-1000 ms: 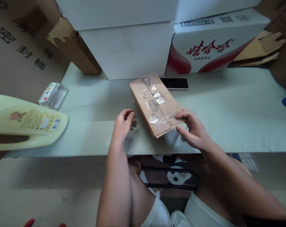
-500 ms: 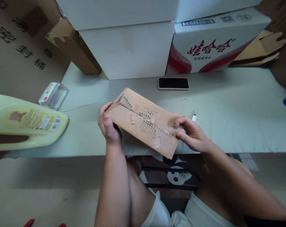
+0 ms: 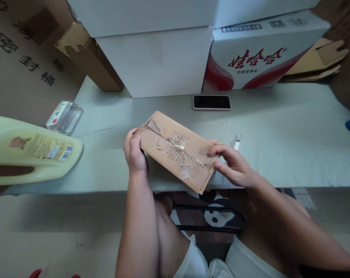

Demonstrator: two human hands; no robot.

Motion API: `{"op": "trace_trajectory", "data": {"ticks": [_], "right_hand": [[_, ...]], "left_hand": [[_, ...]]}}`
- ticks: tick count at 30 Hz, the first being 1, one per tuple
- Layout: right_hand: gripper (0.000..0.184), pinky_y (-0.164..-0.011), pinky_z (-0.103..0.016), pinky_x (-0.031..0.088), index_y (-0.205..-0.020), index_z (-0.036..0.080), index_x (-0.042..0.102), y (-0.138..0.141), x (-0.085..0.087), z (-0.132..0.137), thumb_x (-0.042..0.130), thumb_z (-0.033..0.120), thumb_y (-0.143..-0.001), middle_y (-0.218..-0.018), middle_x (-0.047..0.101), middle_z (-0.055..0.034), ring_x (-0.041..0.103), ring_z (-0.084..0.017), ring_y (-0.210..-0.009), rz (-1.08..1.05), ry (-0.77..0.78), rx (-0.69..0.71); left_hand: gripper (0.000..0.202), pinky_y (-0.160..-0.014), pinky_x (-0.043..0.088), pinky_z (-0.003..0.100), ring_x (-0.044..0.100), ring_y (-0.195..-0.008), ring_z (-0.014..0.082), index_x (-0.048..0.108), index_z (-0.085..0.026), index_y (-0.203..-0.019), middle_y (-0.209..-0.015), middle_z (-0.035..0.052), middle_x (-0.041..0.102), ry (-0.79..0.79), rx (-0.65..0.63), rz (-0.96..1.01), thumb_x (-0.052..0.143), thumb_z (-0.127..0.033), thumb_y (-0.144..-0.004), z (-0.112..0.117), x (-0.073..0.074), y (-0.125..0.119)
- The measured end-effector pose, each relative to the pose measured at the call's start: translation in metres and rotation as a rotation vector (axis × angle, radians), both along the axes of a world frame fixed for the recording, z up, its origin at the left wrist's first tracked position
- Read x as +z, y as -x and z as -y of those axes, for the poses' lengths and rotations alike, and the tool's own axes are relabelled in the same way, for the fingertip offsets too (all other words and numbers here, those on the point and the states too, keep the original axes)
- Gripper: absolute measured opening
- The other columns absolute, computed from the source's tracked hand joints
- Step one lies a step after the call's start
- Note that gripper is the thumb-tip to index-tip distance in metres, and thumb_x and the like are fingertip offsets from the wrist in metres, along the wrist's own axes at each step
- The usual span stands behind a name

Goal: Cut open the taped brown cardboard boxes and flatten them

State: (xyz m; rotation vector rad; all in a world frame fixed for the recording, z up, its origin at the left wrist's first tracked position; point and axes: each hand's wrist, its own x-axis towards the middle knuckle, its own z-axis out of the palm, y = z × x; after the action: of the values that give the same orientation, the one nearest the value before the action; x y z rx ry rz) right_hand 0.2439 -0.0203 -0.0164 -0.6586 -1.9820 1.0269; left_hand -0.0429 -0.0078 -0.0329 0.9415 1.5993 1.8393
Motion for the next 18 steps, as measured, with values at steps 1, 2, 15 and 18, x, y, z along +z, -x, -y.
{"op": "trace_trajectory", "data": {"ticks": [1,2,15,18], "right_hand": [[0.018,-0.091,-0.039,0.056,-0.112,0.025,0.058,0.0001,0.0000,0.0000,0.057,0.039,-0.100,-0.128,0.066,-0.0118,0.067,-0.024,-0.113,0.002,-0.001,-0.003],[0.018,-0.091,-0.039,0.056,-0.112,0.025,0.058,0.0002,0.0000,0.0001,0.056,0.039,-0.100,-0.129,0.066,-0.0119,0.067,-0.024,-0.112,0.003,-0.001,-0.004],[0.018,-0.093,-0.040,0.056,-0.114,0.027,0.059,-0.0009,-0.0020,0.0002,0.057,0.037,-0.100,-0.134,0.064,-0.0107,0.067,-0.024,-0.114,-0.011,0.010,0.000],[0.018,-0.094,-0.042,0.056,-0.113,0.026,0.059,-0.0013,-0.0029,0.0002,0.058,0.036,-0.099,-0.134,0.064,-0.0115,0.067,-0.024,-0.114,0.005,0.010,-0.005]], "left_hand": [[0.032,-0.070,0.046,0.028,0.060,-0.081,0.0187,0.066,-0.018,-0.091,-0.088,0.0052,0.067,0.004,0.000,-0.003,0.057,-0.046,-0.076,0.0001,0.0002,-0.0001],[0.032,-0.070,0.046,0.028,0.060,-0.081,0.0186,0.066,-0.018,-0.091,-0.088,0.0051,0.067,0.007,0.001,-0.007,0.057,-0.046,-0.076,0.0001,0.0005,-0.0002],[0.032,-0.070,0.044,0.029,0.058,-0.080,0.0182,0.063,-0.019,-0.089,-0.087,0.0047,0.064,0.020,-0.018,-0.020,0.056,-0.047,-0.076,0.0005,0.0026,-0.0005],[0.033,-0.070,0.043,0.029,0.058,-0.080,0.0183,0.062,-0.019,-0.089,-0.086,0.0042,0.063,0.035,-0.011,-0.029,0.055,-0.048,-0.075,0.0005,0.0033,-0.0005]]}}
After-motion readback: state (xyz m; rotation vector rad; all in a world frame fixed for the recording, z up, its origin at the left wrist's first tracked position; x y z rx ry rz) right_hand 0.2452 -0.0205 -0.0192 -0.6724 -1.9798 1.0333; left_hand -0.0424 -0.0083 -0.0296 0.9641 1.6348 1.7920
